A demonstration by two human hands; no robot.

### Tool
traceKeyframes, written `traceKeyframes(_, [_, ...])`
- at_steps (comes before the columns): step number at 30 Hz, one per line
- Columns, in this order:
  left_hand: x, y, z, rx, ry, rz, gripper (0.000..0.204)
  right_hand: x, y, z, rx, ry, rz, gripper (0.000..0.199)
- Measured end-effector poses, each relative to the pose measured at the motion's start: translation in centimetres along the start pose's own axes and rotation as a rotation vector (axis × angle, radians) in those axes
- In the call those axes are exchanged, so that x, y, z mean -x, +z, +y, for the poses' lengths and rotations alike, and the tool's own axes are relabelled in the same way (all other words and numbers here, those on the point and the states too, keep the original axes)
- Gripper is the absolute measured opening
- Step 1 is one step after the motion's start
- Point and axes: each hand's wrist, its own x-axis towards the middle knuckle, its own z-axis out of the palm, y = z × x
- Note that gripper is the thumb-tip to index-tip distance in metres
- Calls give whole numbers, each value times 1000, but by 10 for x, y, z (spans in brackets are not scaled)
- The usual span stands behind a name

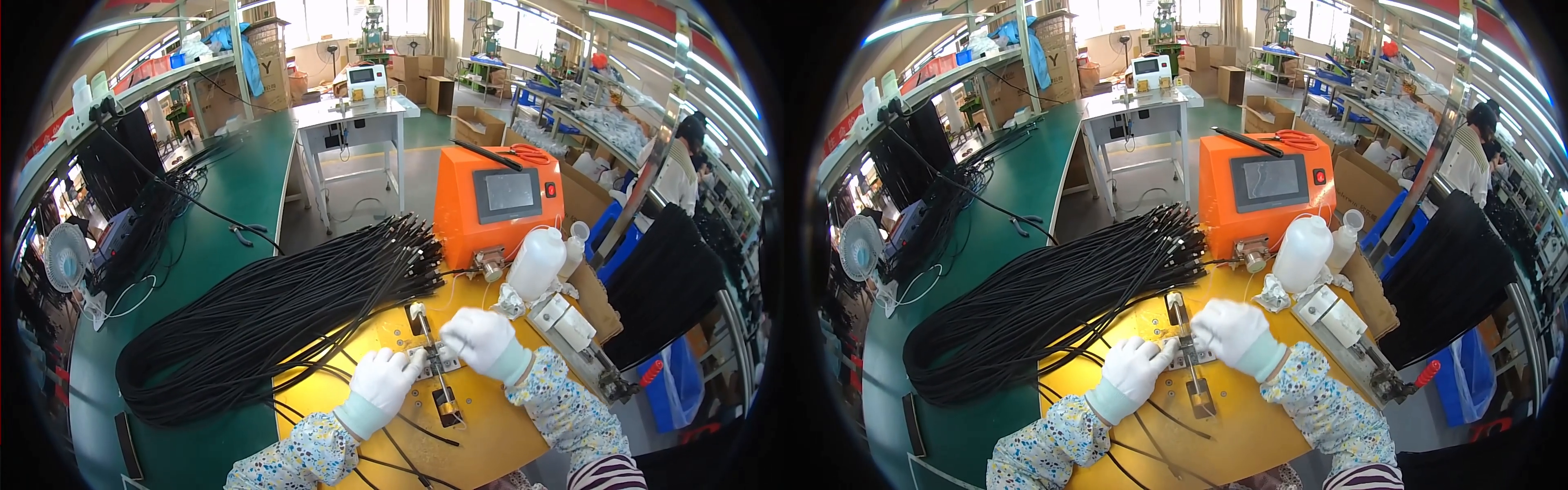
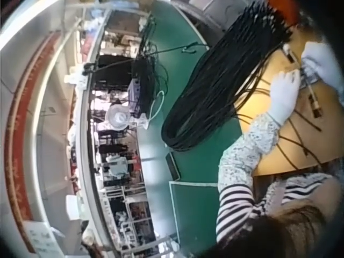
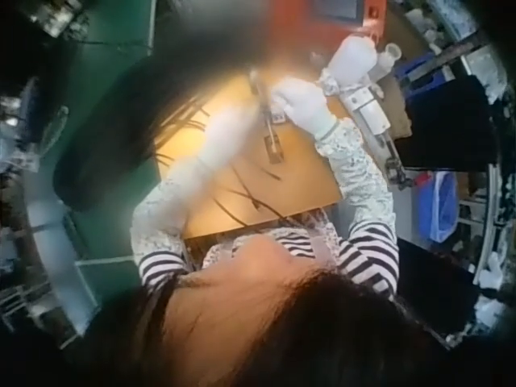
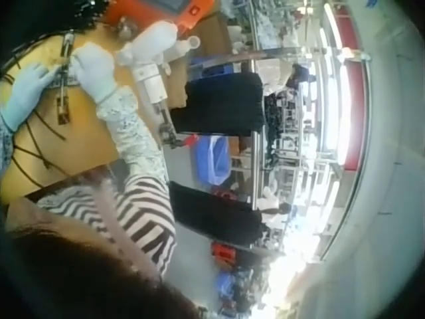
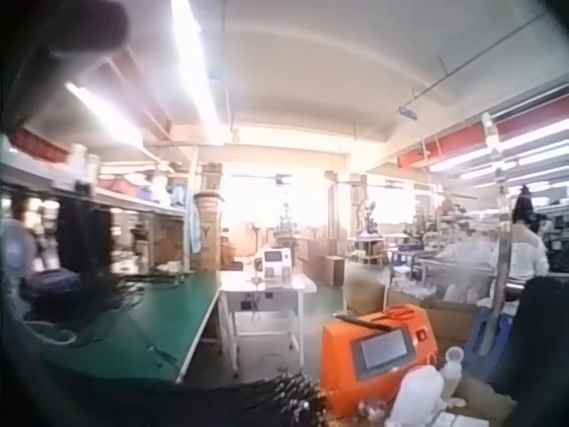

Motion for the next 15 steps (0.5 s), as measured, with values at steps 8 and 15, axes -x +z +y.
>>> traceKeyframes(8, [1,4,-4,16,43,-28,42,-119,49,38,502,-156,-129,10])
traceKeyframes(15, [1,1,-3,3,59,-35,43,-158,46,40,708,-257,-642,11])
